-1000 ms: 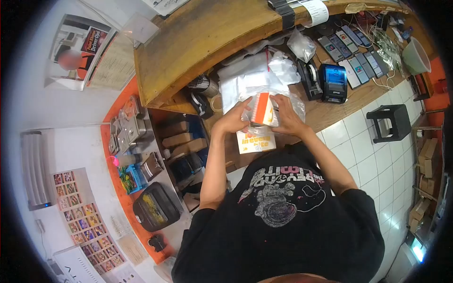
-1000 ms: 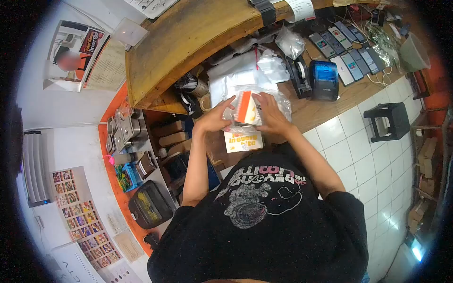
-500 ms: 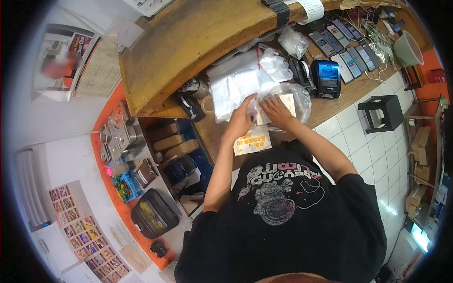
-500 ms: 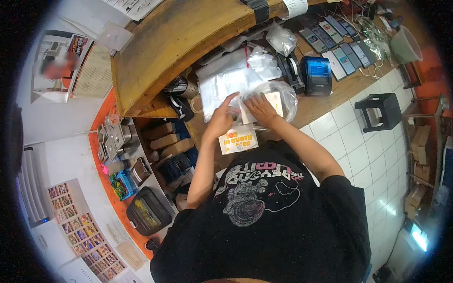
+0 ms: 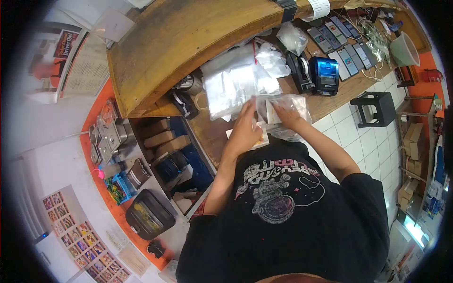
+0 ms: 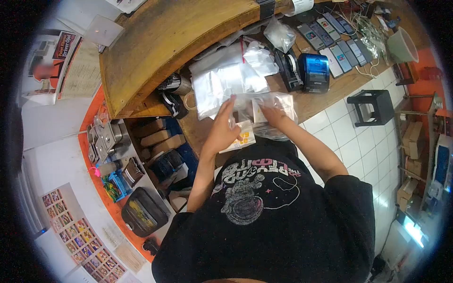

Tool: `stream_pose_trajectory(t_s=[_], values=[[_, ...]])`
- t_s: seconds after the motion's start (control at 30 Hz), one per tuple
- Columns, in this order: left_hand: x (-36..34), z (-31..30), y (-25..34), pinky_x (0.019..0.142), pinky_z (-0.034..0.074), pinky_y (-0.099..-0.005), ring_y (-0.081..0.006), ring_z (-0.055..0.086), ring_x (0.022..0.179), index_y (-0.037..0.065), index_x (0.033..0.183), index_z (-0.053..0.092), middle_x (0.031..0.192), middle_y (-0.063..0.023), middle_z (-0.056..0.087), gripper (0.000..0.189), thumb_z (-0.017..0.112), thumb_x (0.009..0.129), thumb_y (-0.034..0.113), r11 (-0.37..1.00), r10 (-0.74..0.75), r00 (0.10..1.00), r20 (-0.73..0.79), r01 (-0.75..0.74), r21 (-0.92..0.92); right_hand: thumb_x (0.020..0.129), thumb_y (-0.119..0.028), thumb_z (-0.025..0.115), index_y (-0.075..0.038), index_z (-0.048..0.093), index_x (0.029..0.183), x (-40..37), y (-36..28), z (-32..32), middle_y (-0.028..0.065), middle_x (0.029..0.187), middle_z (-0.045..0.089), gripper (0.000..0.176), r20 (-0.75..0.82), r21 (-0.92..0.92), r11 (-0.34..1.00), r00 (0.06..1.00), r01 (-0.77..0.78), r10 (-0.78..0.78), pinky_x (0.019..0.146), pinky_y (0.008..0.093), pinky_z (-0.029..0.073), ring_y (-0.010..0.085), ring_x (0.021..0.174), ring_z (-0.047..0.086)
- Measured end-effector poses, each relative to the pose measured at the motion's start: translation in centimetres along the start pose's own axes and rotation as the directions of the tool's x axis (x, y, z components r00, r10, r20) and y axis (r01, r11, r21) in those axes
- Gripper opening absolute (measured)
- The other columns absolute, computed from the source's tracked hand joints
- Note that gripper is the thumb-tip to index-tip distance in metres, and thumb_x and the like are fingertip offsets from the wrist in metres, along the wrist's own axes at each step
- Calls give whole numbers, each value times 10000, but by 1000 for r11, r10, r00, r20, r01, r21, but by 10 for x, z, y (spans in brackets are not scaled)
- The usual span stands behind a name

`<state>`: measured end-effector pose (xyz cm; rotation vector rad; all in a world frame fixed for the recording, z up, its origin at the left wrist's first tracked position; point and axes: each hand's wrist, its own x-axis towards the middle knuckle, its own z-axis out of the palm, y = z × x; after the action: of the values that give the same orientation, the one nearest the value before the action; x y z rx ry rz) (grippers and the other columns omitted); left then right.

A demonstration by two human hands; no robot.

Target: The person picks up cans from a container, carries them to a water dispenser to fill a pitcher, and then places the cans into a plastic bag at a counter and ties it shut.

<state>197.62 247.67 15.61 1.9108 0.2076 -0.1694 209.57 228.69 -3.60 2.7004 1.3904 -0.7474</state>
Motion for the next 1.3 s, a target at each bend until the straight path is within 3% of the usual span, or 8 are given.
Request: stream_pose_trajectory(t_s=[0.37, 0.57, 0.63, 0.77, 0.87, 0.93, 1.07, 1.3], values=[[-5, 1, -20, 648, 606, -304, -321, 579, 1184, -78, 1523, 77, 1534, -340, 212, 889, 623, 824, -17, 965, -239, 967, 87, 247, -88, 837, -313, 668, -172, 319, 1539, 17, -14, -19, 66, 1635, 189, 796, 126, -46, 999, 991, -28, 34, 1208, 557, 64, 289, 1487, 230], [18, 2, -29, 978, 496, -419, -422, 555, 1173, -67, 1490, 261, 1441, -324, 392, 744, 607, 842, 49, 878, 180, 984, 19, -169, 447, 781, -290, 762, -55, 341, 1495, -19, -43, -93, 211, 1504, 384, 862, 172, -72, 996, 983, -56, 67, 1126, 466, 333, 322, 1366, 428], [35, -10, -19, 1088, 378, -421, -438, 513, 1218, -37, 1420, 414, 1353, -283, 495, 629, 611, 835, 82, 934, 116, 993, -9, -106, 341, 796, -227, 731, -20, 483, 1370, -38, -55, -116, 237, 1397, 476, 659, -223, 71, 991, 970, 115, -97, 1003, 463, 452, 364, 1207, 555], [57, -29, -17, 1064, 401, -388, -383, 511, 1238, -30, 1379, 479, 1319, -242, 525, 589, 594, 806, 38, 911, 89, 993, 79, -114, 395, 786, -128, 692, 26, 590, 1138, -58, -115, -172, 245, 1239, 572, 397, 274, 361, 922, 928, 144, -252, 865, 438, 527, 391, 1068, 620], [62, -28, -16, 1071, 395, -381, -375, 503, 1250, -22, 1421, 437, 1329, -235, 517, 669, 566, 765, 7, 905, 110, 993, 52, -121, 407, 764, -226, 771, -14, 501, 1231, -35, -146, -102, 245, 1314, 509, 581, 386, 284, 935, 868, 210, -312, 915, 411, 507, 351, 1156, 572], [57, -27, -11, 1073, 393, -377, -372, 500, 1254, -11, 1435, 426, 1333, -232, 513, 684, 564, 765, 8, 917, 94, 991, 94, -123, 379, 692, -124, 796, -32, 412, 1416, -13, -153, -24, 214, 1354, 484, 825, -62, -184, 882, 891, 433, -450, 899, 423, 535, 374, 1107, 616], [47, -24, -7, 1085, 384, -363, -373, 491, 1268, 37, 1504, 341, 1366, -230, 481, 803, 624, 754, 33, 923, 57, 987, 153, -110, 369, 611, -191, 876, -96, 235, 1531, 14, -144, -3, 283, 1428, 382, 1125, 61, 228, 902, 919, 366, -389, 987, 472, 484, 403, 1318, 447], [46, -28, -15, 1102, 371, -363, -383, 466, 1292, 114, 1563, 223, 1403, -245, 437, 933, 680, 751, 64, 933, 50, 966, 254, -136, 332, 571, -245, 890, -55, 311, 1491, -52, -147, -69, 243, 1344, 449, 1103, -117, 118, 801, 809, 587, -576, 1111, 503, 318, 406, 1277, 424]])
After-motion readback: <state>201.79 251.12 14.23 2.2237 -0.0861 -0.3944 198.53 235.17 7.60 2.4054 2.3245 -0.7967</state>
